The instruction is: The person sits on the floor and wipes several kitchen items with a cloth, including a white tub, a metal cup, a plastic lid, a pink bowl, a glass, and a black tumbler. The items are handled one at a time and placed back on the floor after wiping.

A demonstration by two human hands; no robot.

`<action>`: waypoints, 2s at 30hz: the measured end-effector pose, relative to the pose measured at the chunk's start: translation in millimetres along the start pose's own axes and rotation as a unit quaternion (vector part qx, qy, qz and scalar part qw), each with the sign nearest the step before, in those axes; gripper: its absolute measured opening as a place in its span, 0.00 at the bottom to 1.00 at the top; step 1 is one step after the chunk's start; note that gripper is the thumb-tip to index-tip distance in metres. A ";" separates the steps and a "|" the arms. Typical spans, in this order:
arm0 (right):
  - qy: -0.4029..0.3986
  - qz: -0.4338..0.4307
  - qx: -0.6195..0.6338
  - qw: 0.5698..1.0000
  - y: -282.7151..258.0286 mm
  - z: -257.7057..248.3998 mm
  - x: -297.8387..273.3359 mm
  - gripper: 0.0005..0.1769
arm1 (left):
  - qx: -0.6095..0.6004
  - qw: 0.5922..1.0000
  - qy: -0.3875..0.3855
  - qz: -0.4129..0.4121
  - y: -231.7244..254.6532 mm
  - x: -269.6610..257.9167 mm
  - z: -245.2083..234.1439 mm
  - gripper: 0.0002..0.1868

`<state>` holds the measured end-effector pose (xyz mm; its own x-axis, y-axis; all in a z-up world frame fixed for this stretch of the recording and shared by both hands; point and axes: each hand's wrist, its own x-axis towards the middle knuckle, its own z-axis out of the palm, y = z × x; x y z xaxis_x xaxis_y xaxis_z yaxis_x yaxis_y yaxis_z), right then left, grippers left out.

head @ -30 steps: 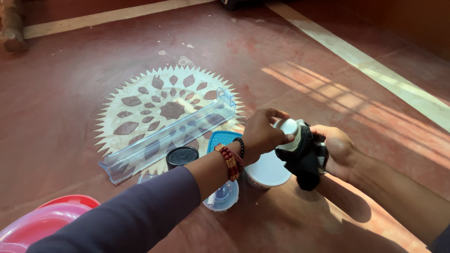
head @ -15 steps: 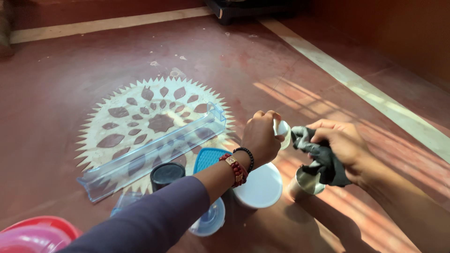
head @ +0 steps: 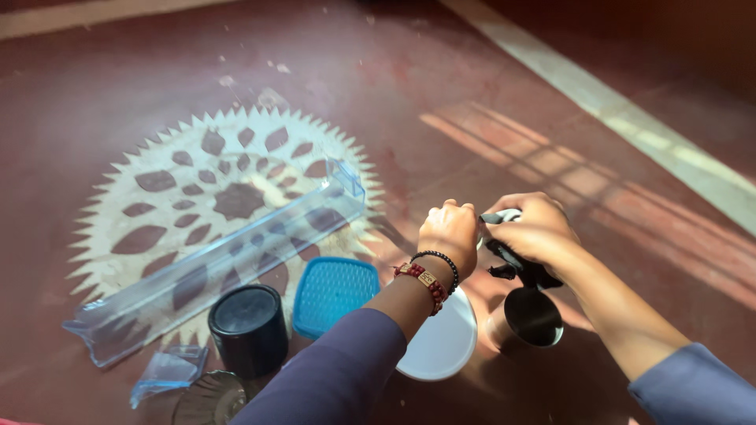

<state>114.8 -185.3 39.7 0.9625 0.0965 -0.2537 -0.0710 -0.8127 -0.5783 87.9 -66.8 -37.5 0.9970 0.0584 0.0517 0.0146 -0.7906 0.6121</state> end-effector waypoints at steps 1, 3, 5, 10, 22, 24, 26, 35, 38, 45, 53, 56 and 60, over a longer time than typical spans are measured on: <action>-0.009 0.003 -0.043 0.999 1.7 3.5 2.5 0.13 | 0.001 1.000 -0.011 -0.005 -3.6 -0.6 6.1 0.12; -0.022 -0.007 -0.095 0.995 3.5 9.0 5.0 0.13 | 0.004 1.000 -0.025 -0.010 -8.5 -2.5 16.4 0.11; -0.027 -0.032 -0.112 0.993 2.8 13.9 5.6 0.14 | 0.009 0.999 -0.031 -0.010 -12.2 -3.8 23.2 0.13; -0.042 -0.014 -0.137 0.990 2.5 20.3 3.8 0.17 | 0.007 0.999 -0.046 -0.021 -21.6 -4.0 31.1 0.12; -0.069 0.029 -0.154 0.985 5.7 33.6 8.4 0.17 | 0.033 0.991 -0.116 -0.062 -26.4 1.7 38.8 0.15; -0.069 0.024 -0.163 0.984 6.2 33.9 9.0 0.17 | 0.039 0.989 -0.128 -0.067 -26.0 4.3 40.8 0.14; -0.061 0.002 -0.171 0.983 5.6 34.6 8.0 0.18 | 0.043 0.989 -0.126 -0.069 -25.8 6.6 42.3 0.11; -0.062 0.019 -0.225 0.972 -4.6 27.7 -3.9 0.20 | 0.074 0.988 -0.120 -0.062 -19.6 3.3 36.4 0.10; -0.002 -0.063 -0.193 0.979 -9.3 21.5 -12.9 0.19 | 0.070 0.992 -0.099 -0.038 -12.8 1.1 19.8 0.08; 0.046 -0.130 -0.186 0.973 -44.7 -1.7 -44.6 0.17 | 0.093 0.992 -0.089 0.004 8.9 -7.7 -40.6 0.07; 0.000 -0.119 -0.196 0.973 -110.7 -16.7 -100.5 0.12 | 0.095 0.993 -0.021 0.064 -2.0 -46.5 -117.2 0.08; -0.018 -0.173 -0.176 0.969 -130.0 -19.1 -121.2 0.13 | 0.119 0.991 -0.026 0.056 -0.4 -67.0 -150.4 0.10; 0.022 -0.246 -0.225 0.942 -146.3 -15.3 -134.7 0.17 | 0.154 0.985 -0.055 0.060 3.8 -93.1 -193.2 0.11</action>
<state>-0.4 -88.2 170.4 0.8607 0.5092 -0.0021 0.4955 -0.8385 -0.2265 -19.7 42.5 112.5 0.9949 -0.1002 0.0131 -0.0987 -0.9361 0.3376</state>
